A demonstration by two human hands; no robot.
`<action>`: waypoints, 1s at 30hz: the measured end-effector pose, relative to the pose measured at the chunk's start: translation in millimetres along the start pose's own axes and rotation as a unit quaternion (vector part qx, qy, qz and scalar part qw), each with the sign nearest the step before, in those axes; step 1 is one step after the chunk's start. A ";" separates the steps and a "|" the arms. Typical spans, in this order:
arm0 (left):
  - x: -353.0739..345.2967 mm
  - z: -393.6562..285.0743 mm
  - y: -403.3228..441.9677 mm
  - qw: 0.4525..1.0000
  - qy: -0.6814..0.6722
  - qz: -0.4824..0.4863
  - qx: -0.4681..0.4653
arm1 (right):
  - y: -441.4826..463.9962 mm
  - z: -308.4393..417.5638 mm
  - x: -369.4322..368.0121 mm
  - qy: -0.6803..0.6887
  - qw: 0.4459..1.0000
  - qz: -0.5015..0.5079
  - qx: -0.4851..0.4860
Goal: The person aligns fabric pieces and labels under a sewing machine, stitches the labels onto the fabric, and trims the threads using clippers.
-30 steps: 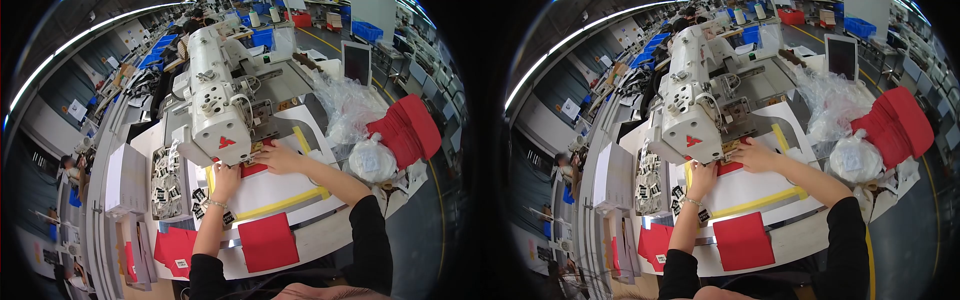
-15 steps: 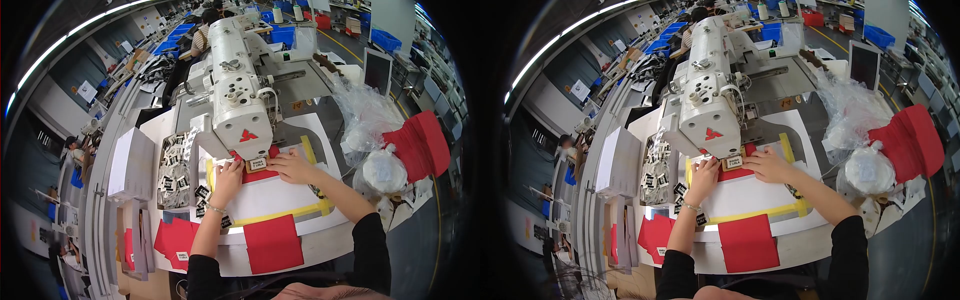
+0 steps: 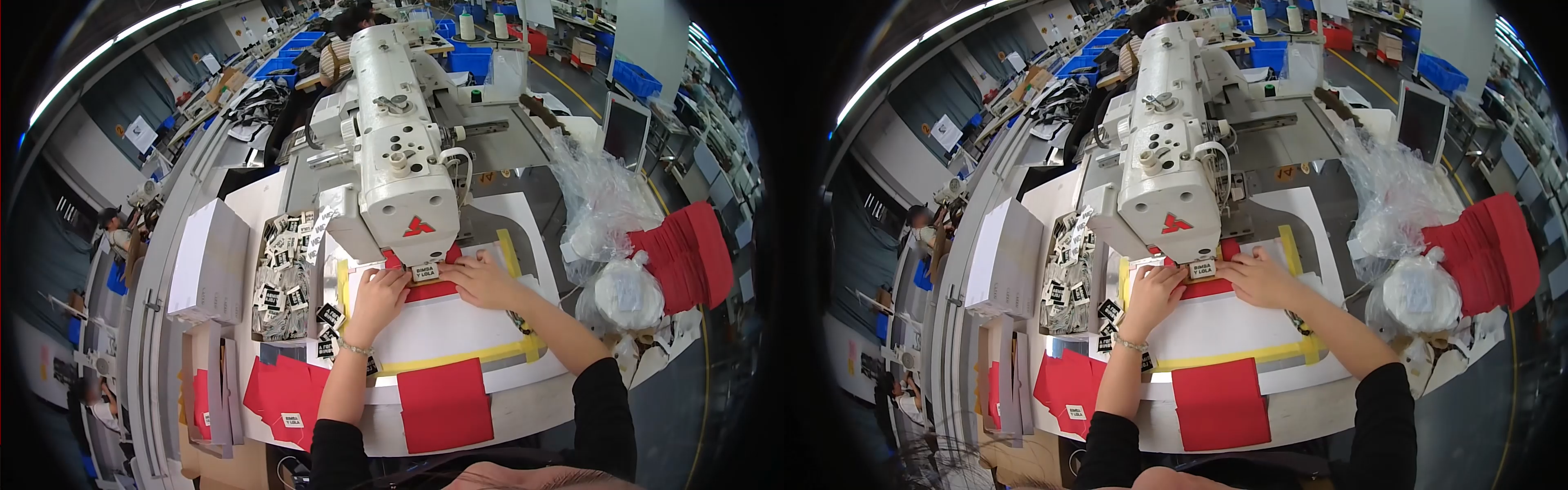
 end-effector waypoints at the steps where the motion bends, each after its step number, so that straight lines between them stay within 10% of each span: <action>1: -0.4 -1.0 0.4 1.000 -0.015 -0.014 -0.016 | 0.8 -0.7 0.2 -0.001 1.000 -0.011 0.000; 30: -26.1 -2.5 24.6 0.980 -0.144 0.133 -0.032 | 9.2 -4.8 2.5 0.074 0.997 0.020 0.012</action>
Point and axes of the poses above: each hand's wrist, its own y-axis towards the middle knuckle, its own x-axis out of the back of the hand, z = x × y, the point moved 7 cm from there along y, towards the middle knuckle, and after that the axes turned 5 degrees about z, right-handed, at the moved point
